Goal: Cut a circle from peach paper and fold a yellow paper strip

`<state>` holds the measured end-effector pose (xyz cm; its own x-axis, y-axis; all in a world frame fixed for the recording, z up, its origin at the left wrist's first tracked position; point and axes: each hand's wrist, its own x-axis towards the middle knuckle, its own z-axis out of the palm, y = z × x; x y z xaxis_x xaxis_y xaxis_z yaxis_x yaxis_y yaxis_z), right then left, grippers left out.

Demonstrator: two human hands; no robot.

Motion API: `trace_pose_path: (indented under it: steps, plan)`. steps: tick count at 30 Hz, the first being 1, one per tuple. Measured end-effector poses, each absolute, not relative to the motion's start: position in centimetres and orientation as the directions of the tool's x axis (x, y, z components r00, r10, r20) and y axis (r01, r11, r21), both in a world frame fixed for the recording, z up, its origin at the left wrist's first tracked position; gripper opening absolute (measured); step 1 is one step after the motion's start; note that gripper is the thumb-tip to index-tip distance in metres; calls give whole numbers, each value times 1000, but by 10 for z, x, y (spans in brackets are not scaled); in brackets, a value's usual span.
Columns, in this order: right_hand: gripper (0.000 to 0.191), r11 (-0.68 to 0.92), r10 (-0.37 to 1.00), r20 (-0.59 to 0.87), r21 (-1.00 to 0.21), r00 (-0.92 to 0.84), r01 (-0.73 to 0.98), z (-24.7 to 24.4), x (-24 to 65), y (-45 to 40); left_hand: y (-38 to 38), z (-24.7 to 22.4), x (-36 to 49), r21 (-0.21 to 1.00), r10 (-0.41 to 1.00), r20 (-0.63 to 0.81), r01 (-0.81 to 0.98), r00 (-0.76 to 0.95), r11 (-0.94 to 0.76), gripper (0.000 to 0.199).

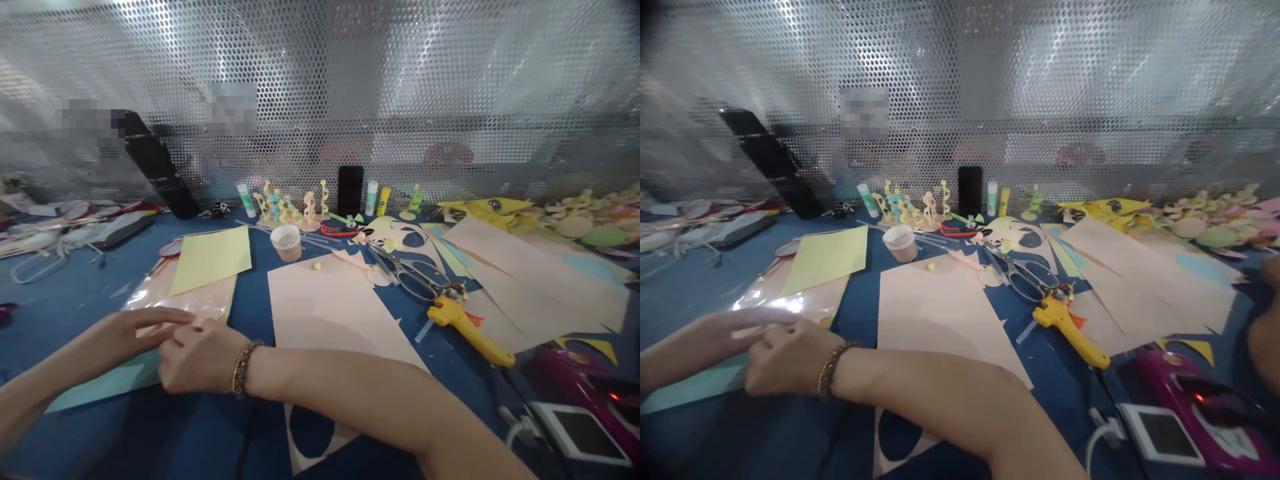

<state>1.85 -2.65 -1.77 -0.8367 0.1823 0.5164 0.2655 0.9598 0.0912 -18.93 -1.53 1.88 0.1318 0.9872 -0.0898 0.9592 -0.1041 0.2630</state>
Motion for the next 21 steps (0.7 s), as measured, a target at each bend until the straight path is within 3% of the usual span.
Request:
trace_pose_path:
  steps: [3,8,13,17,21]
  plan:
    - [27,926,306,516,36,-800,377,-16,29,-19,-14,20,-196,314,958,-250,948,137,-54,44]
    - [25,879,410,496,8,-765,476,-14,39,-2,-11,24,-196,345,966,-243,939,84,5,45]
    - [29,889,372,521,40,-768,457,-16,32,0,-6,26,-201,357,932,-343,934,118,12,42]
    - [35,923,287,514,79,-809,378,-21,26,1,-4,21,-208,327,941,-308,945,138,-32,38]
    - [38,942,244,493,84,-835,324,-24,24,0,-3,18,-203,289,958,-255,956,130,-53,47]
